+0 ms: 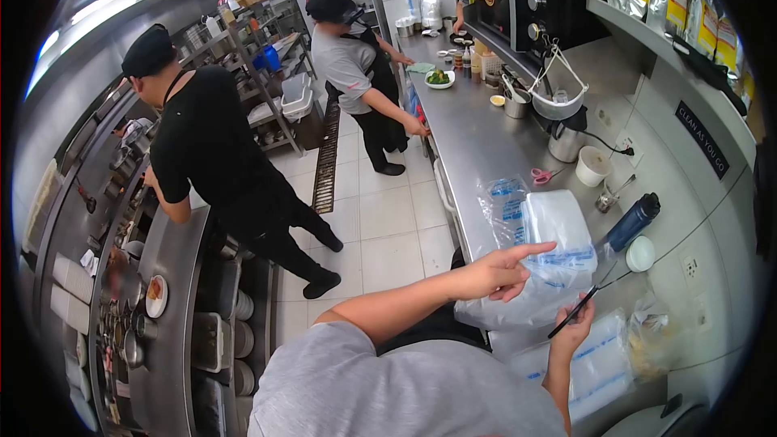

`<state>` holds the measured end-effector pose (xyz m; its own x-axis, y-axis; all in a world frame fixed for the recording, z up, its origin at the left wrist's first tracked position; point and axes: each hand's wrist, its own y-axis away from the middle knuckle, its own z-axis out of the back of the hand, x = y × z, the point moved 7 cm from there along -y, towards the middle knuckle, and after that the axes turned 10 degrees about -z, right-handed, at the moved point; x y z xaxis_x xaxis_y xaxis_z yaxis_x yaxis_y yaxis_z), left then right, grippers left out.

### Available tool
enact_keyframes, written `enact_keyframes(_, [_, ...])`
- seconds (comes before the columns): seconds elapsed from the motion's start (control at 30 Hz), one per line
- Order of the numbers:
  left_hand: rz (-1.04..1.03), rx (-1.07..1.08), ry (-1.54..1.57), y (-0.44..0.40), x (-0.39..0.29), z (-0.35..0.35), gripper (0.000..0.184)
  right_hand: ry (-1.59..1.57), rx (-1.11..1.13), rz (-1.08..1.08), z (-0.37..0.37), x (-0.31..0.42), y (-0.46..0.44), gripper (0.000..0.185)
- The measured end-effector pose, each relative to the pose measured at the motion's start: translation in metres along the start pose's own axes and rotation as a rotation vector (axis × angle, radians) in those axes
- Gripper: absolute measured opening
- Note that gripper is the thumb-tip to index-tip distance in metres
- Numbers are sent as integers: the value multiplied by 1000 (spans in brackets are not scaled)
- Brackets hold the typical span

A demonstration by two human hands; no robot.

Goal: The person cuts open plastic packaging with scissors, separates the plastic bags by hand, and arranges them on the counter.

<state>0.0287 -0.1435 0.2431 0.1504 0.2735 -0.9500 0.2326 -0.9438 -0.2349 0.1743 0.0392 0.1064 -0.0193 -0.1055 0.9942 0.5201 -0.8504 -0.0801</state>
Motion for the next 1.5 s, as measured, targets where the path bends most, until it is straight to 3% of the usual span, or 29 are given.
enact_keyframes(0.07, [-57,9,-53,-6,-19,-2,56,-50,10,31,-12,-6,-3,57])
enact_keyframes(0.1, [-19,72,-206,-7,-20,5,65,-73,11,45,-17,-6,-5,57])
enact_keyframes(0.2, [-296,10,-855,-10,-11,1,89,-67,86,96,-40,36,-5,54])
enact_keyframes(0.23, [-186,13,-807,-10,20,4,109,-118,152,81,-47,48,-8,52])
enact_keyframes(0.33, [54,-19,-1120,1,100,8,118,-313,220,20,-56,87,-16,49])
enact_keyframes(0.37, [-17,-175,-1138,6,119,16,97,-327,216,36,-54,101,-20,50])
enact_keyframes(0.47, [67,-341,-907,5,148,55,70,-370,177,76,-38,132,-25,51])
enact_keyframes(0.53, [-224,-527,-1050,-6,109,69,66,-403,115,117,-21,141,-28,51])
enact_keyframes(0.6, [-416,-609,-991,-19,55,73,69,-427,62,158,-6,139,-28,52])
enact_keyframes(0.67, [-604,-625,-1241,-22,14,59,73,-431,17,205,9,129,-23,52])
enact_keyframes(0.77, [-550,-460,-1476,-22,47,55,73,-295,-113,-8,27,46,-36,55])
enact_keyframes(0.8, [-435,-353,-1549,-24,78,56,71,-194,-176,-155,29,17,-38,54])
enact_keyframes(0.83, [-323,-276,-1500,-24,113,60,73,-157,-201,-103,33,-16,-43,53])
enact_keyframes(0.9, [-153,-113,-1529,-22,174,71,71,-253,-194,-447,34,-81,-45,57])
enact_keyframes(0.93, [-98,-70,-1516,-22,196,76,67,-264,-257,-467,36,-108,-48,55])
enact_keyframes(1.0, [248,138,-1536,-27,224,80,58,-200,-279,-557,39,-130,-46,55])
enact_keyframes(1.07, [431,214,-1591,-35,214,69,53,-156,-257,-597,40,-135,-44,55])
enact_keyframes(1.13, [365,200,-1700,-48,191,50,46,-94,-209,-633,44,-131,-44,55])
enact_keyframes(1.2, [269,205,-1613,-62,184,33,40,-9,-145,-673,46,-122,-41,56])
enact_keyframes(1.27, [144,224,-1326,-93,196,6,36,129,-143,-607,58,-120,-41,63])
enact_keyframes(1.33, [-23,246,-1231,-105,230,-15,31,152,-101,-569,67,-110,-35,71])
enact_keyframes(1.43, [-169,278,-1164,-96,267,-24,22,258,-117,-483,83,-89,-22,60])
enact_keyframes(1.5, [-199,290,-1158,-95,275,-30,16,119,41,-549,96,-81,-7,61])
